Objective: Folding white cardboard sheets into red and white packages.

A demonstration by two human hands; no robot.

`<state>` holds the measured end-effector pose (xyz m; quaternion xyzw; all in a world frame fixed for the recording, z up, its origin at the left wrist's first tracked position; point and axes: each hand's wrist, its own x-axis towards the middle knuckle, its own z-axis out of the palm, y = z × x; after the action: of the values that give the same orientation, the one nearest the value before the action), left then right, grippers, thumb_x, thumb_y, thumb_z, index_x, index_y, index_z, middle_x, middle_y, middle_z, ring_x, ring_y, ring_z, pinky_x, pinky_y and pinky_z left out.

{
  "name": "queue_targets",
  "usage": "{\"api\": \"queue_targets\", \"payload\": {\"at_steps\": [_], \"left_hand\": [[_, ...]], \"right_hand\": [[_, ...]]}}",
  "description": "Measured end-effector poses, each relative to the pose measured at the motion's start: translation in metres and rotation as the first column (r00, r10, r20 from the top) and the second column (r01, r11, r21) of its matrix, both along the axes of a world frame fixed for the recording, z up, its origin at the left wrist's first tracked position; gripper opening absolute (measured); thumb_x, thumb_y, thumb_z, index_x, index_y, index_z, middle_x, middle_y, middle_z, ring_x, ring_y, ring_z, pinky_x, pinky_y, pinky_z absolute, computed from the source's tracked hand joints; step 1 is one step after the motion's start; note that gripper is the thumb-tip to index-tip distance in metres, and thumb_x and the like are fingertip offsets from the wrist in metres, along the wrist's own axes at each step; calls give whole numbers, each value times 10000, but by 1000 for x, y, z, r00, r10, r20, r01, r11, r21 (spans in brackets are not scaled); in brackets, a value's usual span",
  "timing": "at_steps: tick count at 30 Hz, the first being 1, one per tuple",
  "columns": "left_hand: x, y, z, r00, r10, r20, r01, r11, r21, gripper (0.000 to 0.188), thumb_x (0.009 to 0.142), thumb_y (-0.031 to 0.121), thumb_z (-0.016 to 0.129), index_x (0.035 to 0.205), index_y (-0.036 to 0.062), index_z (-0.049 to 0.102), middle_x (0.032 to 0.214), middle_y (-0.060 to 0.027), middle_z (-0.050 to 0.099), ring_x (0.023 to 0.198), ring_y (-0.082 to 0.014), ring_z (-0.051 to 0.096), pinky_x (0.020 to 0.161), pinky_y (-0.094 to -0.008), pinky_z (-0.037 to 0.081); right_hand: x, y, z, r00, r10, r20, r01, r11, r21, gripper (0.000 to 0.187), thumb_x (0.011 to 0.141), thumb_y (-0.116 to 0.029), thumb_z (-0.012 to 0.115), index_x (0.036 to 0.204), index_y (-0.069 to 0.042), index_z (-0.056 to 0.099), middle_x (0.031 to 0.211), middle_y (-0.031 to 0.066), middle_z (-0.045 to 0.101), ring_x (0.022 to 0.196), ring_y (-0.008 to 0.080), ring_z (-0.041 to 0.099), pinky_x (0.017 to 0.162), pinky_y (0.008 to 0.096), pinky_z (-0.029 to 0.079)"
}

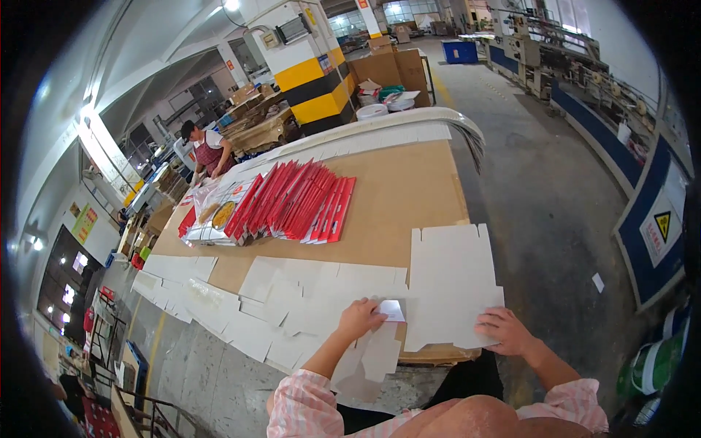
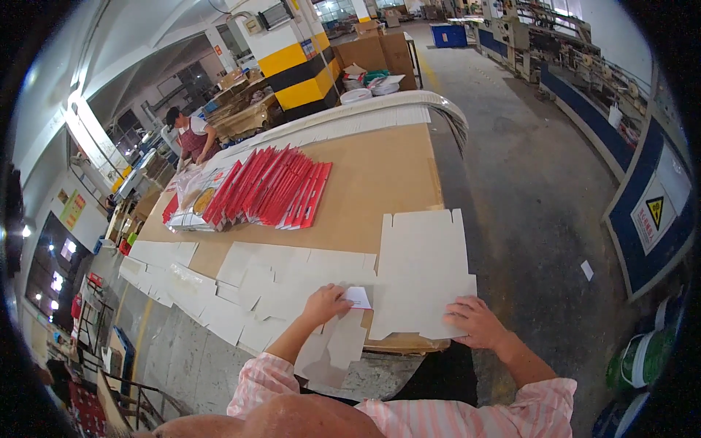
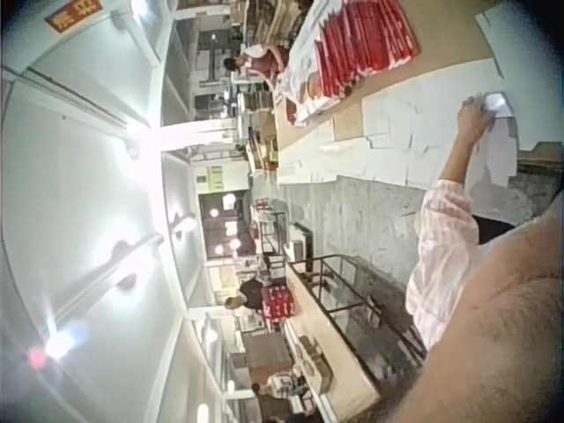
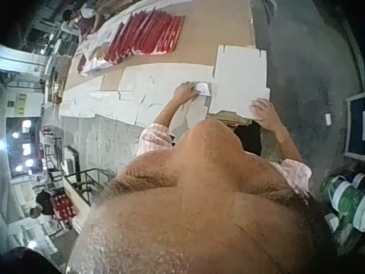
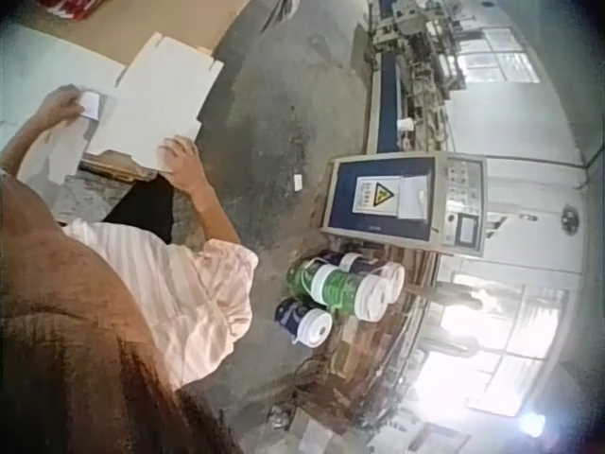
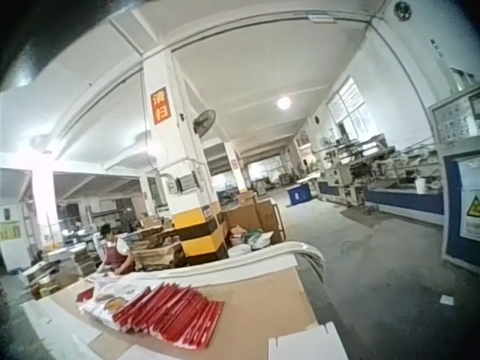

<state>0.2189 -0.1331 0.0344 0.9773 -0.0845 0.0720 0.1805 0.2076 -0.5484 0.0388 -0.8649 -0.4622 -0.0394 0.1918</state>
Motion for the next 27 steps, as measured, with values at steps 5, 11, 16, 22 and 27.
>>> {"api": "queue_targets", "payload": {"at_steps": [5, 11, 16, 22, 27], "left_hand": [[26, 14, -13, 906, 148, -396, -201, 975, -95, 401, 743, 485, 669, 710, 85, 670, 799, -118, 677, 794, -285, 644, 700, -403, 495], [17, -11, -15, 994, -111, 5, 109, 983, 146, 332, 720, 182, 676, 1031, 100, 594, 1038, -117, 586, 989, -332, 542, 806, -461, 458], [-8, -38, -14, 940, -336, 57, 337, 941, -7, 420, 701, 161, 686, 1109, 246, 634, 1135, -64, 555, 1059, -312, 496, 878, -461, 406], [-12, -30, -18, 950, -303, 79, 310, 945, -103, 390, 677, 263, 751, 1061, 263, 682, 1162, -46, 558, 1122, -300, 473, 911, -469, 370], [9, -83, -49, 991, 85, 100, -35, 907, -421, 270, 688, 322, 742, 674, 70, 644, 949, -123, 626, 892, -340, 555, 804, -442, 432]], "right_hand": [[4, 5, 0, 1000, -13, 23, 13, 1000, 4, 541, 639, -228, 777, 1136, -145, 579, 1241, 76, 510, 1224, 325, 409, 1032, 486, 329], [4, 11, 7, 999, -28, -33, 30, 998, 54, 515, 620, -87, 737, 1117, -107, 606, 1214, 77, 557, 1168, 308, 473, 984, 445, 399], [5, 5, 0, 981, -145, -130, 161, 979, 122, 476, 613, -3, 722, 1076, -75, 639, 1145, 52, 614, 1072, 258, 548, 905, 363, 459], [37, 12, 2, 779, -248, -576, 448, 862, 236, 491, 721, -42, 718, 1194, -72, 591, 1140, 130, 617, 912, 269, 625, 799, 339, 517], [59, 31, -16, 703, -667, -245, 710, 671, 214, 681, 770, -58, 636, 1400, -110, 384, 1345, 166, 463, 1143, 329, 520, 884, 407, 471]]}}
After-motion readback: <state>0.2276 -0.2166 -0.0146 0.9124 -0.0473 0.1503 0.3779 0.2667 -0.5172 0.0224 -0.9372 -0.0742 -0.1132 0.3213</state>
